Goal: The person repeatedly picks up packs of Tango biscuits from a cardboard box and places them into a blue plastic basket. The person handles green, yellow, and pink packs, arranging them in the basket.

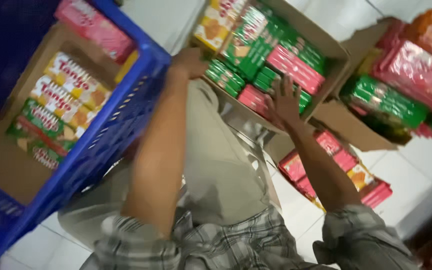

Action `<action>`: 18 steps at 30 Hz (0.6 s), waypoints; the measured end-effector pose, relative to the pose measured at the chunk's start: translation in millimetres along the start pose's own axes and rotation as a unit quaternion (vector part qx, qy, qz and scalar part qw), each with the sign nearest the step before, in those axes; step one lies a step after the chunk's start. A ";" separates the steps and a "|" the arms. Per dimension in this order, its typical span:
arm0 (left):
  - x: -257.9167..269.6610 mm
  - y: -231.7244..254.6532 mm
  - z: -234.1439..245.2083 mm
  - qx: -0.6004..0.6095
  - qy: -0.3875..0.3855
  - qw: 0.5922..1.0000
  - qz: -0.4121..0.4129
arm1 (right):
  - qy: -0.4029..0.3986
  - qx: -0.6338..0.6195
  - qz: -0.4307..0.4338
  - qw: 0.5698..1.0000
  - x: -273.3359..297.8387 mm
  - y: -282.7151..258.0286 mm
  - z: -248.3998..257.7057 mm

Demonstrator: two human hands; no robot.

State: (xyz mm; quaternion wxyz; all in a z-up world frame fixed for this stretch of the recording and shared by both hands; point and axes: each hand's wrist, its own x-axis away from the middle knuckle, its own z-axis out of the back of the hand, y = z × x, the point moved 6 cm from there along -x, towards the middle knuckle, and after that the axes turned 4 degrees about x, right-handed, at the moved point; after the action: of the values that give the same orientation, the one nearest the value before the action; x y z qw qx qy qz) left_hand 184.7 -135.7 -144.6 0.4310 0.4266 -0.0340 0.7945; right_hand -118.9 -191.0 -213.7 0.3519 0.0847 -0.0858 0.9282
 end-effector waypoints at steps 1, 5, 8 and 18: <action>2.3 6.7 7.6 0.042 0.063 0.995 -0.062 | 0.023 -0.101 -0.026 0.994 4.2 -4.0 4.2; 2.4 10.9 15.5 0.155 0.200 0.965 -0.076 | 0.080 -0.404 -0.108 0.905 36.0 -41.2 40.5; 41.1 8.1 -2.9 0.154 0.303 0.939 -0.058 | 0.176 -0.501 -0.104 0.841 50.4 -61.8 38.2; 324.2 -17.3 -27.9 0.312 0.379 0.850 -0.193 | 0.299 -0.454 0.217 0.810 -38.4 -175.3 250.2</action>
State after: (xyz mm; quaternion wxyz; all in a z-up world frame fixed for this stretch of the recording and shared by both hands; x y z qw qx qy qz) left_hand 93.2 99.5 61.5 0.3991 0.2027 0.4648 0.7639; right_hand 50.7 -141.0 38.3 0.1474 -0.3876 -0.4045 0.8151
